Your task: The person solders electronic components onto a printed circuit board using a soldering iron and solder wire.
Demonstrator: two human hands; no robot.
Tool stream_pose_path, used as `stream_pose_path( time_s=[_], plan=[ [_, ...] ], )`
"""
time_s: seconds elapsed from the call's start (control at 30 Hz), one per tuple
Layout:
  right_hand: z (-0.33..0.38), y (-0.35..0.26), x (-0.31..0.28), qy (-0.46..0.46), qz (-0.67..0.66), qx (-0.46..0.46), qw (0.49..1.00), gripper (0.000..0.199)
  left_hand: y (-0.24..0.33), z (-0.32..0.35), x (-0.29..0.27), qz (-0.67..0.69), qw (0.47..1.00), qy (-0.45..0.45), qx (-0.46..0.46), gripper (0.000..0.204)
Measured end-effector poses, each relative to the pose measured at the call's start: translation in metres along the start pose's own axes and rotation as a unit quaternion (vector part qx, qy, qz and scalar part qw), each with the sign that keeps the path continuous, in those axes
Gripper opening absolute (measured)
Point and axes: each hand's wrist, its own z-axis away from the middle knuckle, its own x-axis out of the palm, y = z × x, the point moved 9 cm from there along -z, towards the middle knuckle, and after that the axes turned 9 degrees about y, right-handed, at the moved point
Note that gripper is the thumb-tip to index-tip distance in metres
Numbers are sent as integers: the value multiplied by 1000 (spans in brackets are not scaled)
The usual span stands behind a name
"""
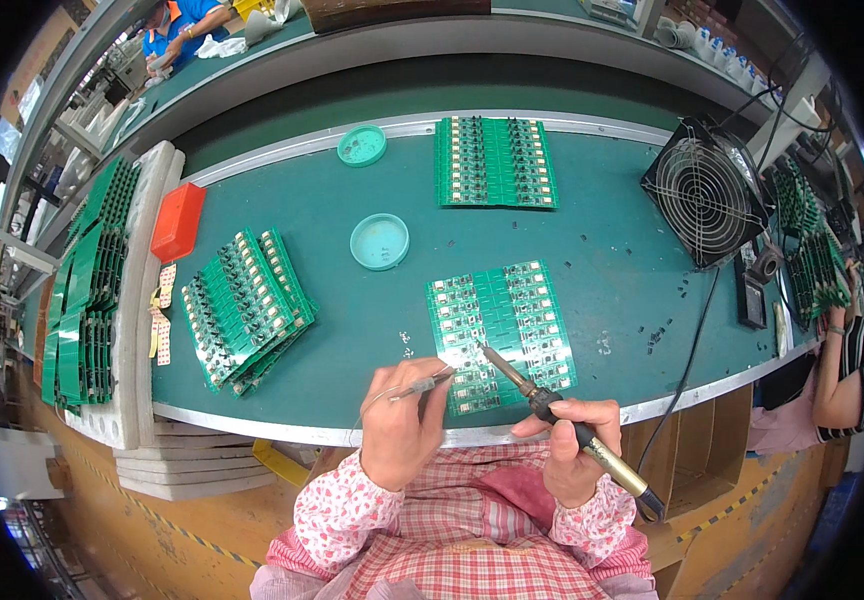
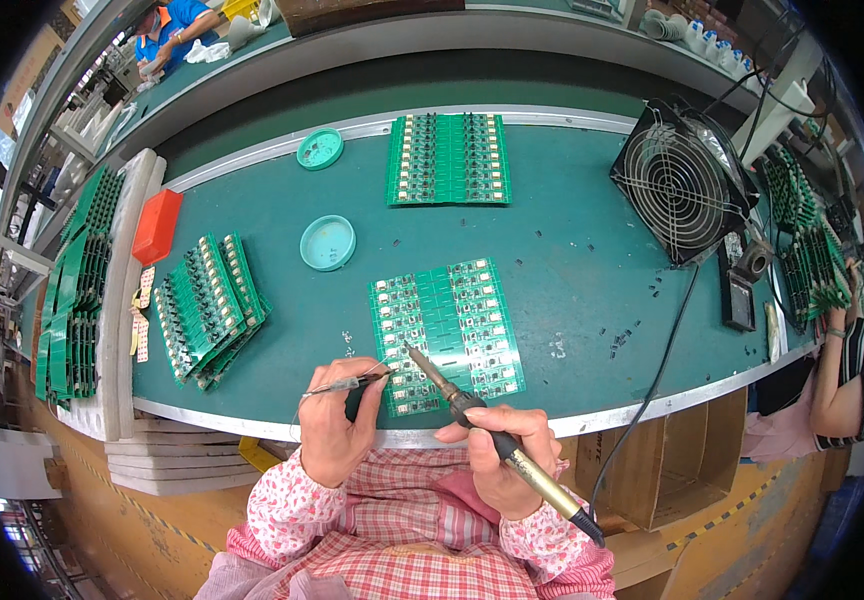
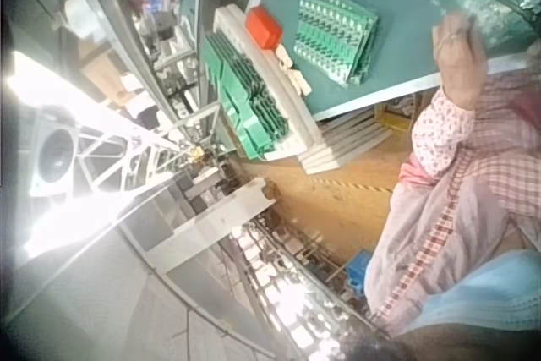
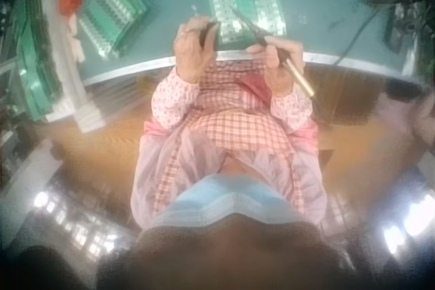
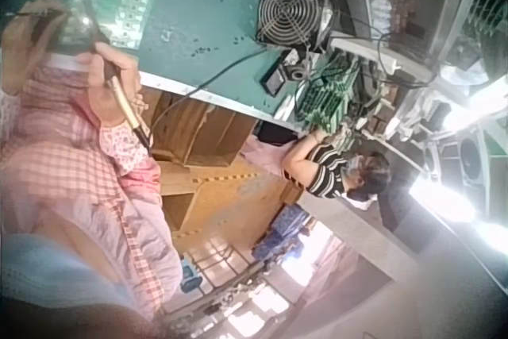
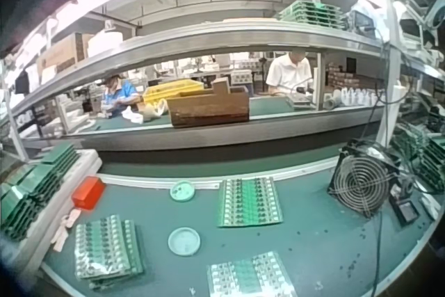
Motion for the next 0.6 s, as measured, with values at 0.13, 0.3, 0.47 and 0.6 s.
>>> stream_pose_path(
  time_s=[0.13,0.3,0.47,0.6],
  plan=[
    [-1,-1,1,1,-10,-6,1000,15,1,0,0,2,1000,-1,1,18],
    [4,6,-2,0,-31,10,999,16,1,0,-1,-3,1000,4,-1,19],
    [10,27,-5,10,-3,97,995,13,0,0,0,0,1000,3,1,20],
    [6,24,2,-16,19,103,994,13,0,0,-1,0,1000,5,2,20]
  ],
)
